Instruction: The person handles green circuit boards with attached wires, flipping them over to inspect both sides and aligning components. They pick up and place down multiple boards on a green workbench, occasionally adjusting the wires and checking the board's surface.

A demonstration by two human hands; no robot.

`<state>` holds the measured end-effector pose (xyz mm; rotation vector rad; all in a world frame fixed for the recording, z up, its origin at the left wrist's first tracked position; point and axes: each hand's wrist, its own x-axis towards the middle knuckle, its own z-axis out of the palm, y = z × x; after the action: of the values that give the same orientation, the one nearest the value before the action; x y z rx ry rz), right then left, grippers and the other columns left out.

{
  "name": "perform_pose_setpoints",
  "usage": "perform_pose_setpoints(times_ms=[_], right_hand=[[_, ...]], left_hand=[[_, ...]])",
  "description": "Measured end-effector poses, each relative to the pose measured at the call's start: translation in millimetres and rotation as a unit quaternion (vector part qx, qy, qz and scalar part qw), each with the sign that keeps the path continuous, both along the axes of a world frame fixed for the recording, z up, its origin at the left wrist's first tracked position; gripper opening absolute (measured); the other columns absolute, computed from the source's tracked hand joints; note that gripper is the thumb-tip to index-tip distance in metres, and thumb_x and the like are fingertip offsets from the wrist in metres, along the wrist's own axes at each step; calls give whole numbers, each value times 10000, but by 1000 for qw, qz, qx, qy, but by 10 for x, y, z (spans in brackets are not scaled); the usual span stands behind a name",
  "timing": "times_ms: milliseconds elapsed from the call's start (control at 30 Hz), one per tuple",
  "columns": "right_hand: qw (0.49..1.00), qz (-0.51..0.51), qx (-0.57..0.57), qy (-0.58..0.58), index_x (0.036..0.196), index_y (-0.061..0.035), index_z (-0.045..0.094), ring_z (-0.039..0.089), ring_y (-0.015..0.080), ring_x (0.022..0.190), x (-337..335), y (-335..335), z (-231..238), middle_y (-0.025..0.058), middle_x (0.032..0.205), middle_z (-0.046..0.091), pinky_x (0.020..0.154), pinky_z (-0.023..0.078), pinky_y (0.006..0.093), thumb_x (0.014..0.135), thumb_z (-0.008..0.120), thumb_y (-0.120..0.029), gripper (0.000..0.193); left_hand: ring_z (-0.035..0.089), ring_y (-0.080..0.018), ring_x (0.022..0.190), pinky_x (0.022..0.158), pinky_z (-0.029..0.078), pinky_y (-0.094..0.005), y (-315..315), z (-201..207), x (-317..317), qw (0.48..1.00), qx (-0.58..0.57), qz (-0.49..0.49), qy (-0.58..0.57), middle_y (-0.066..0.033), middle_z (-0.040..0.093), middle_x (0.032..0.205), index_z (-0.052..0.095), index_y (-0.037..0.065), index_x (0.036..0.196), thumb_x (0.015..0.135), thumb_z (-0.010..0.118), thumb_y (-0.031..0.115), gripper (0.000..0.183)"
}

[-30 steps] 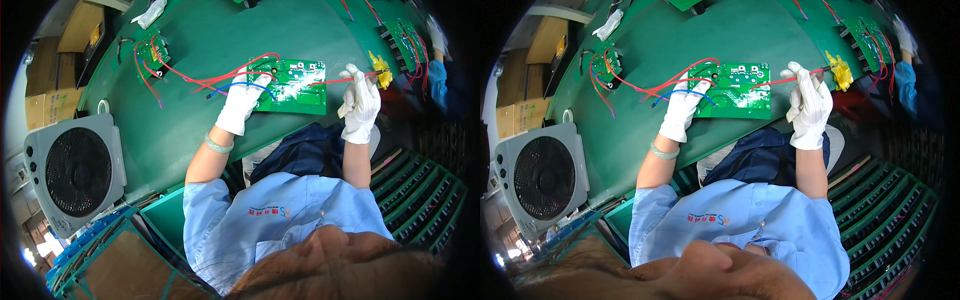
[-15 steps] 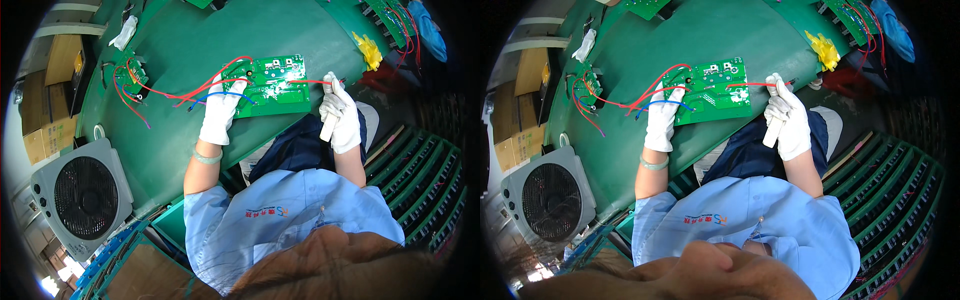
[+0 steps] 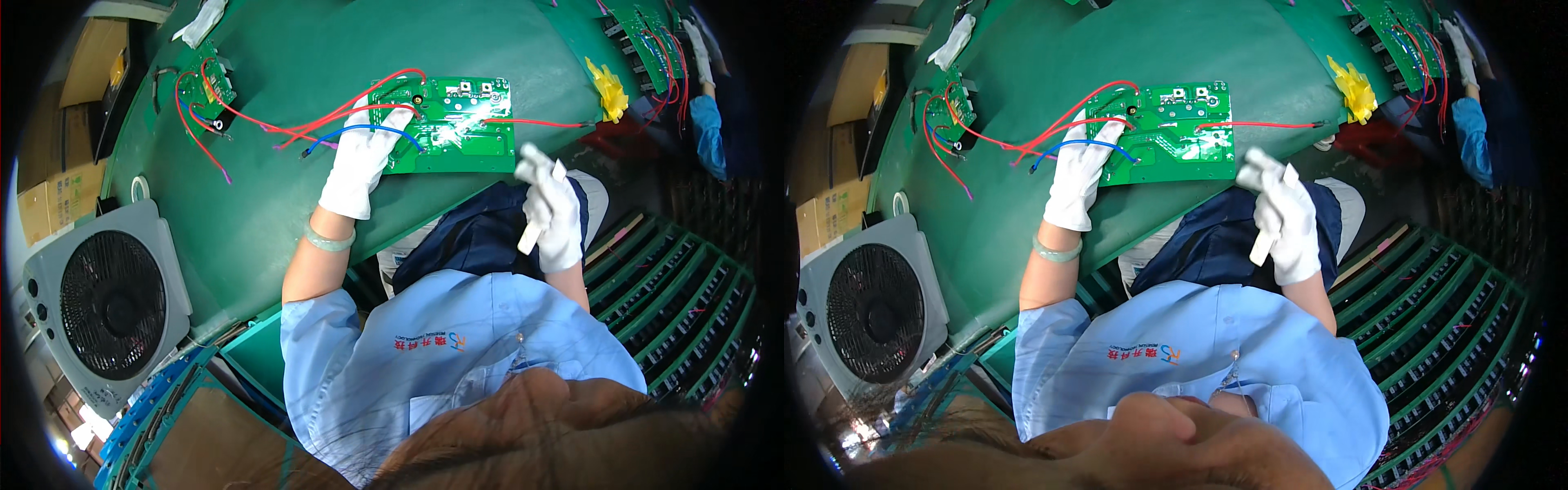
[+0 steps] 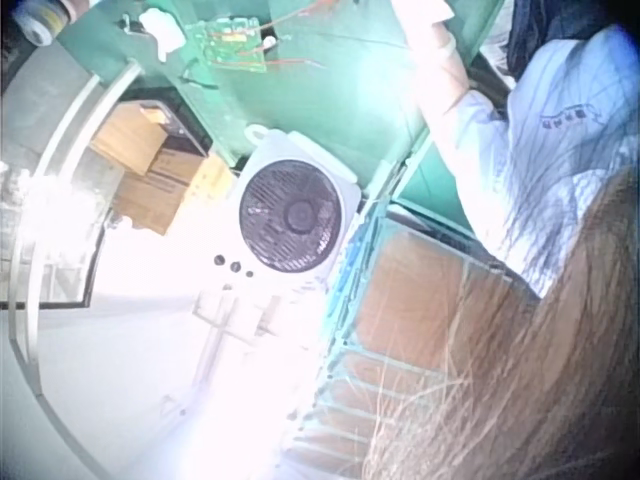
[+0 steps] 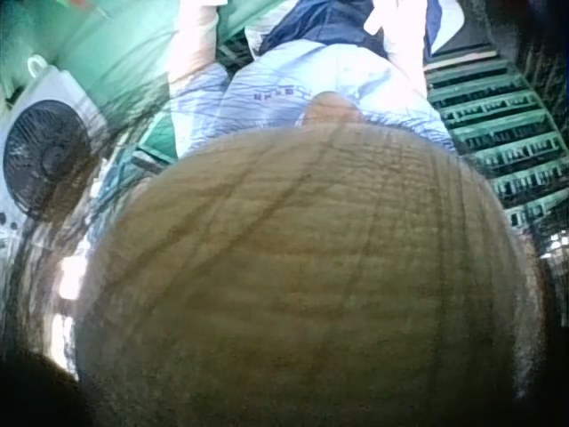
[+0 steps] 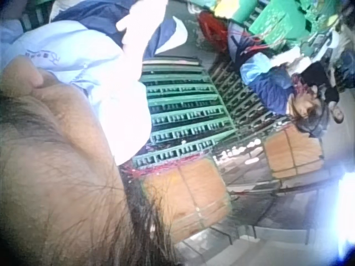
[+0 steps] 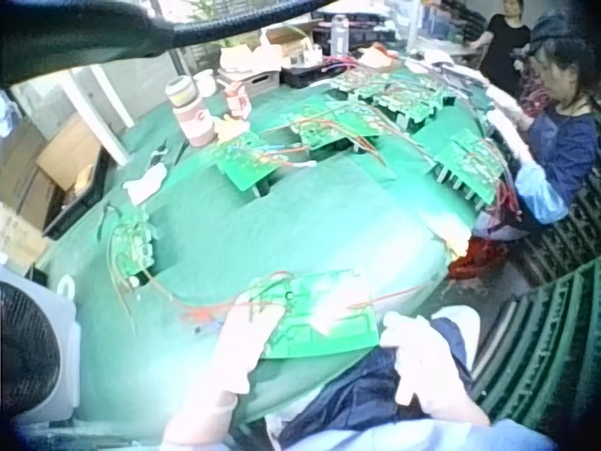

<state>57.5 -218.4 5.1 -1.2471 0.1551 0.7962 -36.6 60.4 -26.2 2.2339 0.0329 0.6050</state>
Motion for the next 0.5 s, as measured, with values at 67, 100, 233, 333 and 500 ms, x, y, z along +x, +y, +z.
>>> perform_pose_setpoints(times_ms=[67, 100, 233, 333, 500], right_hand=[[995, 43, -7, -89, 1207, 68, 581, 352, 7, 404, -91, -55, -50, 140, 895, 703, 407, 259, 158, 967, 561, -177, 344], [992, 47, -23, -116, 1194, 68, 590, 441, 20, 472, -104, -54, 33, 140, 929, 701, 451, 325, 157, 954, 583, -131, 312], [888, 16, -101, -449, 1139, 55, 626, 630, 149, 1014, 36, 170, 136, 130, 1105, 668, 844, 506, 254, 870, 659, 62, 271], [766, 5, -191, -613, 1028, -11, 693, 642, 143, 830, 238, 434, 341, 124, 1036, 688, 650, 502, 253, 797, 756, 7, 241], [692, 65, -259, -670, 848, -1, 646, 579, 246, 650, 449, 721, 476, 112, 760, 599, 598, 485, 316, 737, 812, -156, 253]], left_hand=[[589, -329, 1009, 864, 489, -409, 32, -47, -5, 996, 86, 15, -15, -175, 590, 1159, 628, 89, 1203, 890, 613, 33, 319], [589, -338, 1001, 857, 492, -413, 47, -72, -9, 993, 115, 16, -18, -178, 593, 1154, 622, 97, 1217, 873, 614, 12, 355], [592, -367, 976, 832, 505, -433, 84, -244, -27, 990, 133, 34, -6, -181, 608, 1136, 595, 130, 1264, 799, 618, -59, 502], [592, -376, 977, 829, 506, -447, 39, -239, -1, 999, 2, 42, 20, -176, 617, 1127, 588, 134, 1271, 775, 617, -73, 539], [587, -374, 1005, 868, 494, -449, 40, -164, 2, 994, -80, 37, 71, -182, 614, 1136, 586, 100, 1258, 784, 614, -61, 502]])
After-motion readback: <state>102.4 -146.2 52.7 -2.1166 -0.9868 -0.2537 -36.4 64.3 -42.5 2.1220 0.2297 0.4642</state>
